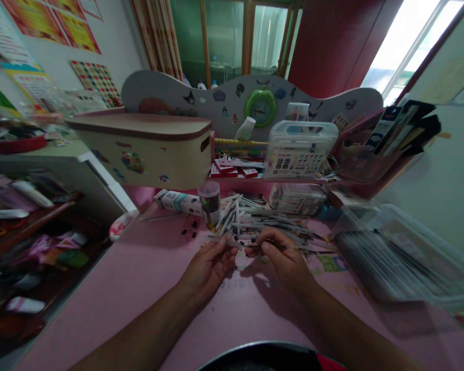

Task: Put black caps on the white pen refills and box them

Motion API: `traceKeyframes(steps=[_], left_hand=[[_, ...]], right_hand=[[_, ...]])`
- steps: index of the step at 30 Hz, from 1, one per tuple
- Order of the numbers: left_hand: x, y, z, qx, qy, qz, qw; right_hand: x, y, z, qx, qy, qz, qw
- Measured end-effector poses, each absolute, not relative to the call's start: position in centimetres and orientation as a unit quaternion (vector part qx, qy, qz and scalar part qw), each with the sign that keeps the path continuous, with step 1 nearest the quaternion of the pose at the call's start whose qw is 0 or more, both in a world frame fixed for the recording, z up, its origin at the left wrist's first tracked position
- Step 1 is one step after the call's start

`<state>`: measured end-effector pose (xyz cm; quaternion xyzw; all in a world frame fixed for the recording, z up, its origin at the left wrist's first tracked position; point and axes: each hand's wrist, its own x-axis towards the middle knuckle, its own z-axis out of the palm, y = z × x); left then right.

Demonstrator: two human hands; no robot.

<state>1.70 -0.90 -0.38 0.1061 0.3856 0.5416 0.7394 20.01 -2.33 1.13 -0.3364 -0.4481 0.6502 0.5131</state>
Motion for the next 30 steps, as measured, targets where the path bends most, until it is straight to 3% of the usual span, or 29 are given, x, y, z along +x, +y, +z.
traceKeyframes(steps=[7, 13, 16, 19, 24, 27, 30], left_hand=[[1.9, -1.3, -0.2, 0.098, 0.368, 0.529, 0.759], [1.5, -1.7, 0.0, 0.096, 0.339, 0.501, 0.790], [1.1, -1.4, 0.7, 0.040, 0.347, 0.509, 0.787], [0.6, -0.9, 1.3, -0.011, 0.345, 0.522, 0.780], [0.4, -0.6, 1.3, -0.028, 0.341, 0.533, 0.774], [0.4, -0.6, 1.2, -0.033, 0.336, 0.529, 0.779], [0.4, -0.7, 1.3, -0.039, 0.326, 0.533, 0.780]], right_hand=[[19.9, -2.3, 0.8, -0.373, -0.606, 0.490, 0.504], [20.2, -2.3, 0.2, -0.384, -0.668, 0.486, 0.412], [21.1, -1.5, 0.0, -0.393, -0.660, 0.472, 0.433], [22.2, -0.6, 0.1, -0.462, -0.671, 0.361, 0.453], [23.3, 0.3, 0.1, -0.537, -0.762, 0.178, 0.317], [23.2, 0.4, -0.2, -0.553, -0.792, 0.141, 0.217], [22.8, 0.0, -0.3, -0.543, -0.813, 0.120, 0.173]])
